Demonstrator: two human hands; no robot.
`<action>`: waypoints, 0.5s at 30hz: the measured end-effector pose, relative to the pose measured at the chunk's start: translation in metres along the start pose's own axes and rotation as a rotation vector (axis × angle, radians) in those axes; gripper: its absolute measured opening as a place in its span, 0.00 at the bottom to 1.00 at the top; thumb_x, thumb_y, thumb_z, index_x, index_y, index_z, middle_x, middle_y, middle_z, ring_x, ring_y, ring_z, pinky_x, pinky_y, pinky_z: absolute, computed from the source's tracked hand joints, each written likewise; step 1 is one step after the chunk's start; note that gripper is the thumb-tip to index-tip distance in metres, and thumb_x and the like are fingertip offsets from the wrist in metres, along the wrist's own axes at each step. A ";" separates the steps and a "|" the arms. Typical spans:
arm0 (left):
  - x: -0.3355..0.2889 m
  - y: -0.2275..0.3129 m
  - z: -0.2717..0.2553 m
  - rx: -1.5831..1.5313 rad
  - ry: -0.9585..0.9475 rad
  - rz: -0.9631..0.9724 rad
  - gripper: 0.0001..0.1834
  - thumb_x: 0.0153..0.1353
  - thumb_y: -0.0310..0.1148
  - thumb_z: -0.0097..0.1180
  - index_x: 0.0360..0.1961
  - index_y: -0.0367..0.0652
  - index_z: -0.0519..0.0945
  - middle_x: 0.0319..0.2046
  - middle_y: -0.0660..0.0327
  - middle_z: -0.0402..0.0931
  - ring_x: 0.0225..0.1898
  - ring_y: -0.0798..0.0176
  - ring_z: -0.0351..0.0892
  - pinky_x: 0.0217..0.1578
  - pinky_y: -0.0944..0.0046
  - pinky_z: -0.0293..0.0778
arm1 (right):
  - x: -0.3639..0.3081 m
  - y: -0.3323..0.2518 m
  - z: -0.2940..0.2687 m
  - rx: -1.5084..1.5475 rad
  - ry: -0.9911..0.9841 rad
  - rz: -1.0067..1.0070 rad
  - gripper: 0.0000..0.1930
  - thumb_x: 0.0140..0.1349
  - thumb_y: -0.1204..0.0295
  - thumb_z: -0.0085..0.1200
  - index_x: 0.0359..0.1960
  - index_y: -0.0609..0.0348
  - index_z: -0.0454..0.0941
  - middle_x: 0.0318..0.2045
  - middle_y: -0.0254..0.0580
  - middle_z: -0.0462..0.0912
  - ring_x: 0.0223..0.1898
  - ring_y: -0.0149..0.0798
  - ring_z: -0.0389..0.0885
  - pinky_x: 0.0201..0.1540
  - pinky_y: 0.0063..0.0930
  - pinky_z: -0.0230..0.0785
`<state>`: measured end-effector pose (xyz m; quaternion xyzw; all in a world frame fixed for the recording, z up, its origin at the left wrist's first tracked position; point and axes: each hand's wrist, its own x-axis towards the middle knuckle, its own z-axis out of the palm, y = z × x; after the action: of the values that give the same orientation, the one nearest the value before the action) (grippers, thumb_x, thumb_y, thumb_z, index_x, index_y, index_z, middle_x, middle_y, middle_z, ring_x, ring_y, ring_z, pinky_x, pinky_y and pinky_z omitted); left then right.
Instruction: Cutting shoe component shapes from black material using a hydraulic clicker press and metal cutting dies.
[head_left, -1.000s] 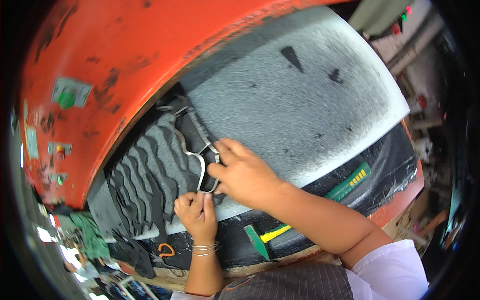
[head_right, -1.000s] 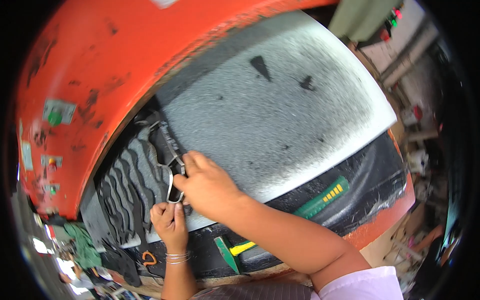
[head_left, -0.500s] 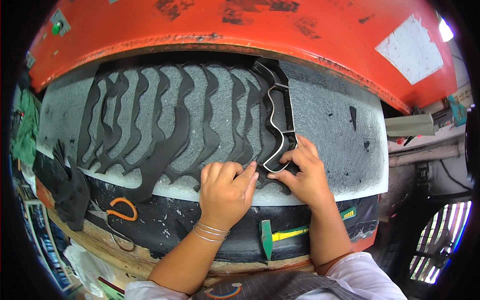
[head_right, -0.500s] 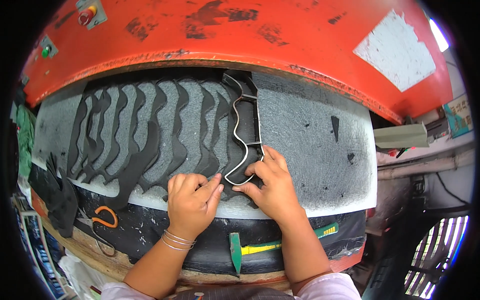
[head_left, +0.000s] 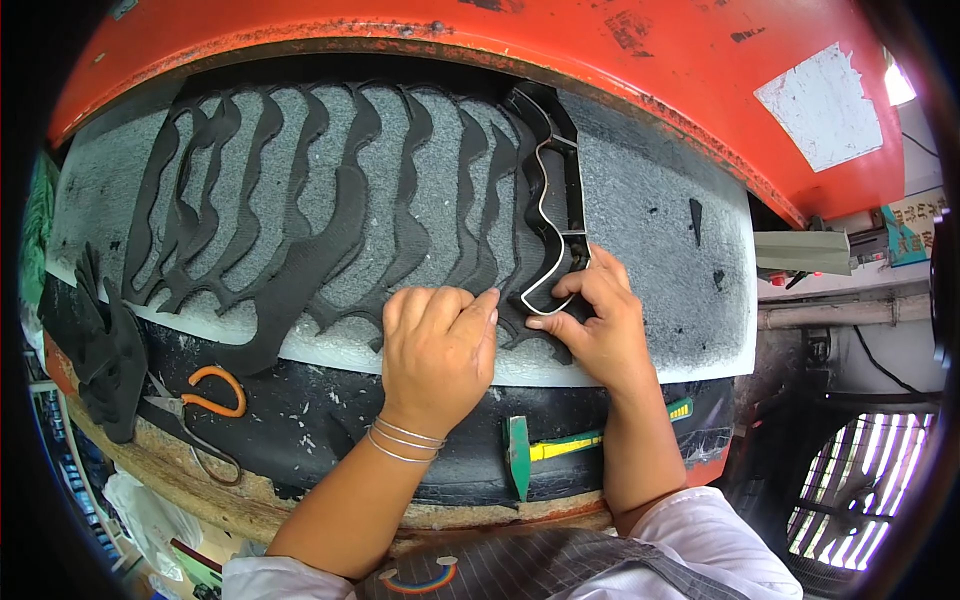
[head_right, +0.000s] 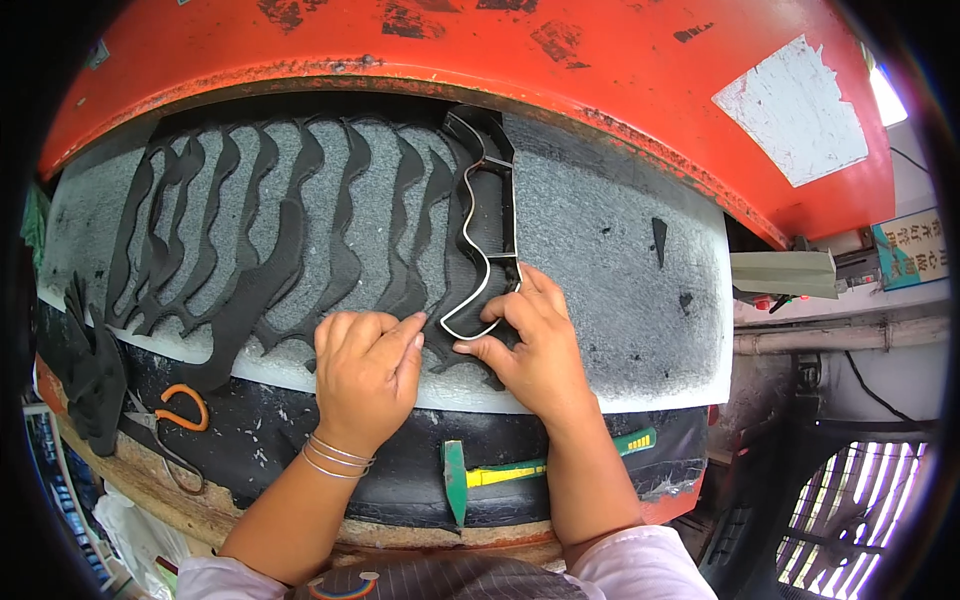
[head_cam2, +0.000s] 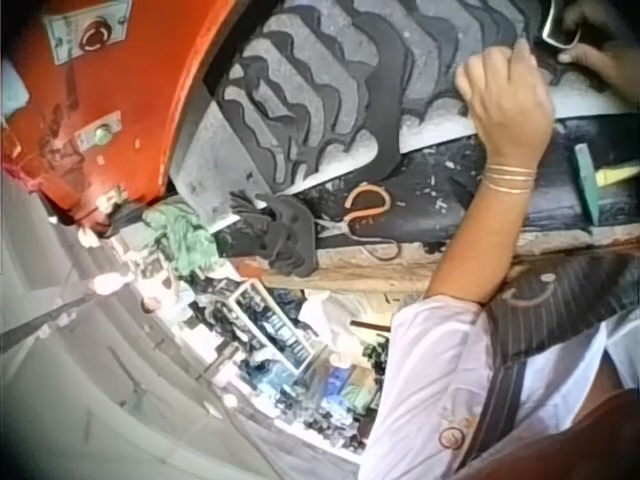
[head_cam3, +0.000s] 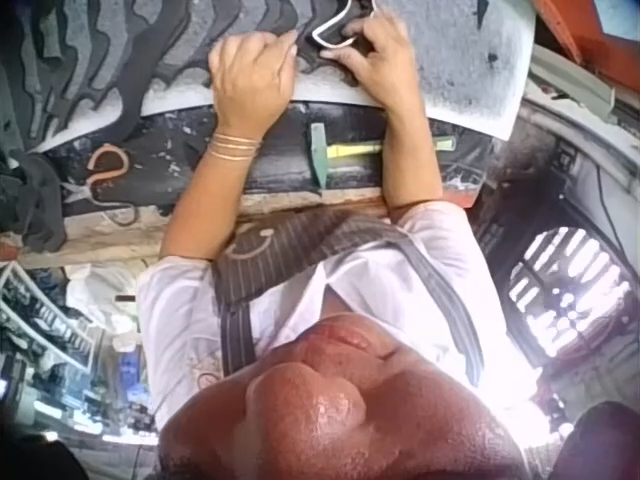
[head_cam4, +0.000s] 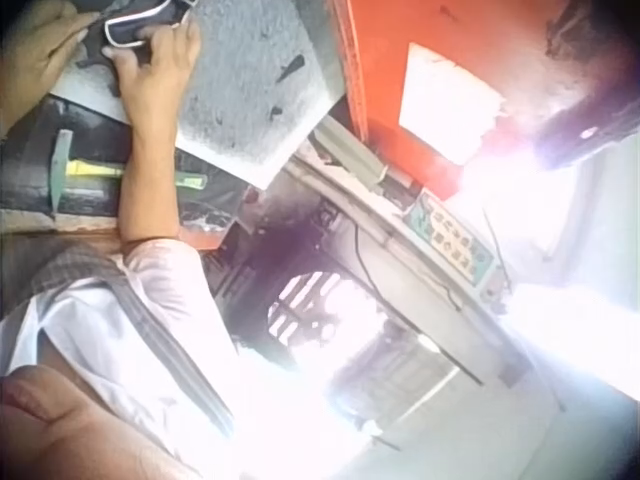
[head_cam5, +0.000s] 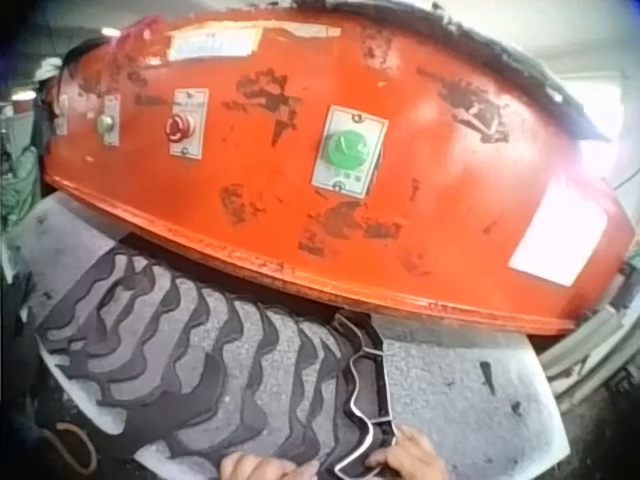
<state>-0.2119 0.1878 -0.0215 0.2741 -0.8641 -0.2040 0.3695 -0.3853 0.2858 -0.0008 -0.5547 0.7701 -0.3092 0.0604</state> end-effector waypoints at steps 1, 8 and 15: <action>0.001 0.001 0.000 0.018 -0.021 0.004 0.11 0.52 0.28 0.63 0.39 0.44 0.85 0.29 0.65 0.73 0.34 0.59 0.71 0.43 0.56 0.65 | 0.000 0.000 -0.001 0.000 0.000 -0.003 0.22 0.35 0.67 0.77 0.31 0.59 0.79 0.47 0.55 0.80 0.59 0.54 0.72 0.55 0.40 0.68; 0.001 0.003 0.000 0.049 -0.076 0.035 0.14 0.51 0.29 0.63 0.42 0.46 0.86 0.29 0.67 0.71 0.33 0.60 0.69 0.40 0.58 0.64 | -0.004 0.000 0.003 0.028 0.041 -0.004 0.23 0.33 0.68 0.78 0.31 0.59 0.79 0.46 0.52 0.81 0.59 0.54 0.72 0.55 0.41 0.68; 0.002 0.001 0.001 0.051 -0.079 0.039 0.15 0.51 0.29 0.63 0.42 0.47 0.86 0.29 0.67 0.71 0.33 0.60 0.69 0.40 0.58 0.64 | -0.002 -0.002 0.004 0.012 0.063 -0.018 0.23 0.32 0.67 0.77 0.30 0.59 0.78 0.49 0.54 0.81 0.58 0.55 0.72 0.55 0.41 0.69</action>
<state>-0.2141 0.1874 -0.0205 0.2582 -0.8881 -0.1852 0.3322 -0.3807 0.2854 -0.0033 -0.5513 0.7647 -0.3317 0.0366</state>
